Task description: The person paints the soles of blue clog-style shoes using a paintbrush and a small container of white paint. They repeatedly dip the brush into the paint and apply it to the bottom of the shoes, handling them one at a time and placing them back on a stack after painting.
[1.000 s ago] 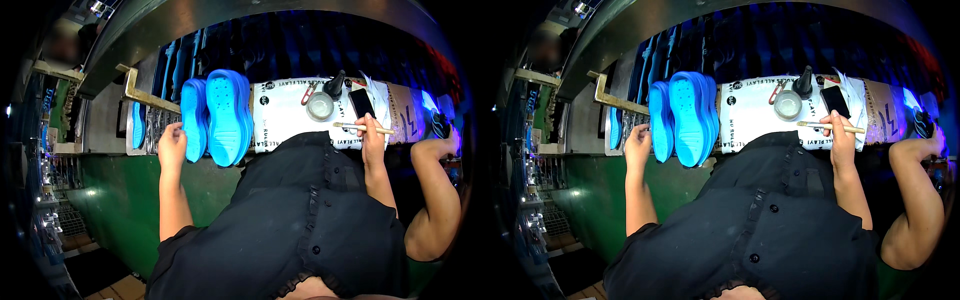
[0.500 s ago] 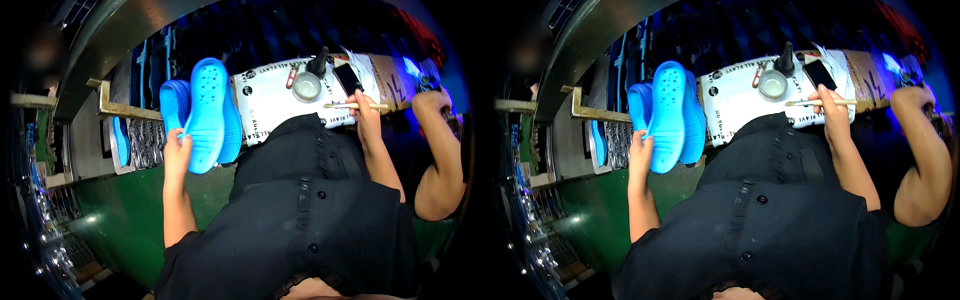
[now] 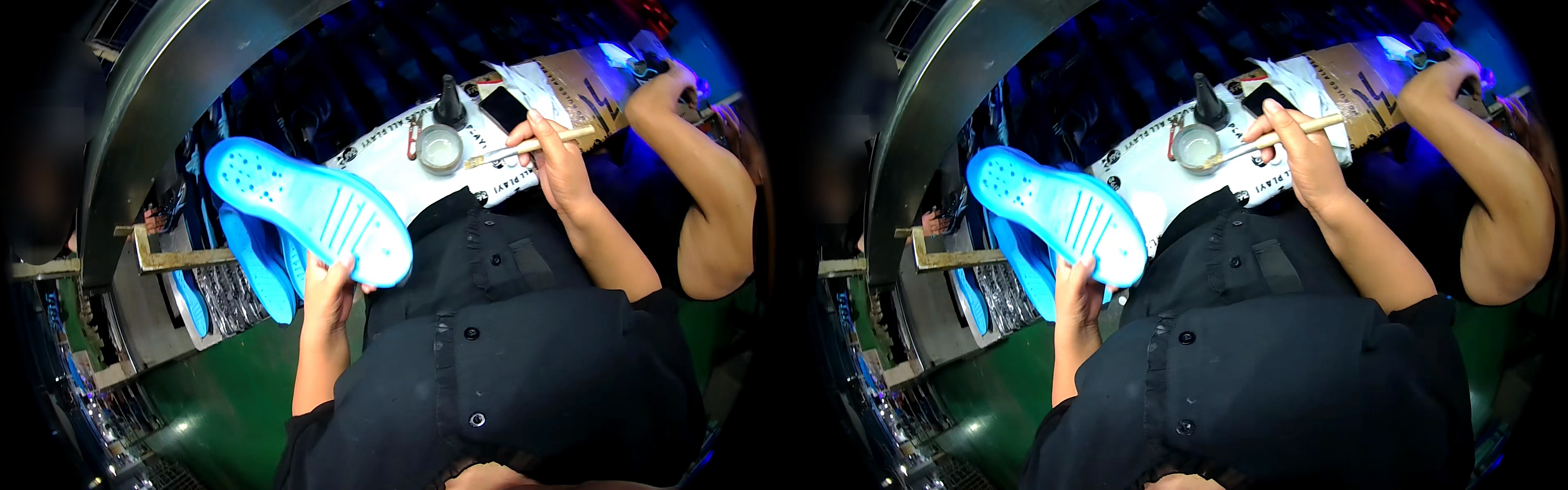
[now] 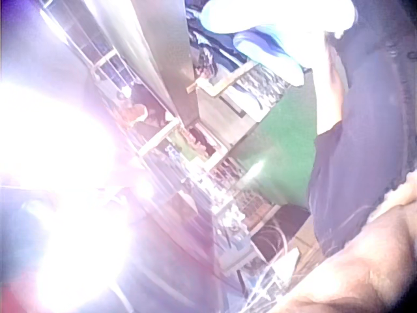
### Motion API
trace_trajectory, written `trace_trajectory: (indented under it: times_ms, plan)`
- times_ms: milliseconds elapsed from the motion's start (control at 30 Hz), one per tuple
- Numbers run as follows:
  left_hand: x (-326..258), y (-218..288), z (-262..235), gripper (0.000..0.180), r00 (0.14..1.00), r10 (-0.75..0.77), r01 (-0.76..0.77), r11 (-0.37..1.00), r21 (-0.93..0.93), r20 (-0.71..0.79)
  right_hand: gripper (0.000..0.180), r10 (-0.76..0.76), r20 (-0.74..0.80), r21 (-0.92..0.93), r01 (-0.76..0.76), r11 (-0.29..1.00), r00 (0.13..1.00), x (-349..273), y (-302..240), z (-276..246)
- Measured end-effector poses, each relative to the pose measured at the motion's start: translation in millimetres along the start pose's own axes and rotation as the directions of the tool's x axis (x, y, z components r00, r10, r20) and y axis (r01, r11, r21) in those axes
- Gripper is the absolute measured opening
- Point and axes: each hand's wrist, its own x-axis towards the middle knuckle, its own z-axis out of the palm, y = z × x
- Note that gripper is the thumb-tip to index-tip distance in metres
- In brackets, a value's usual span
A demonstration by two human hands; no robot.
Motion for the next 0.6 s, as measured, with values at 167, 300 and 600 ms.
trace_trajectory:
  times_ms: [167,300,600]
  plan:
    - [34.1,-11.2,37.0,0.043,0.971,0.239,-0.223,0.926,0.306,-0.014,0.034,-0.219,0.167,-0.056,0.231,0.971,0.961,-9.1,-24.0,11.5]
    - [47.4,-4.7,57.4,0.042,0.958,0.285,-0.269,0.879,0.393,0.019,0.031,-0.365,0.409,-0.347,0.513,0.785,0.836,-18.6,-26.8,17.9]
    - [53.2,-10.2,62.2,0.041,0.871,0.487,-0.437,0.702,0.562,0.067,0.017,-0.539,0.525,-0.447,0.752,0.484,0.659,-13.1,-10.6,33.7]
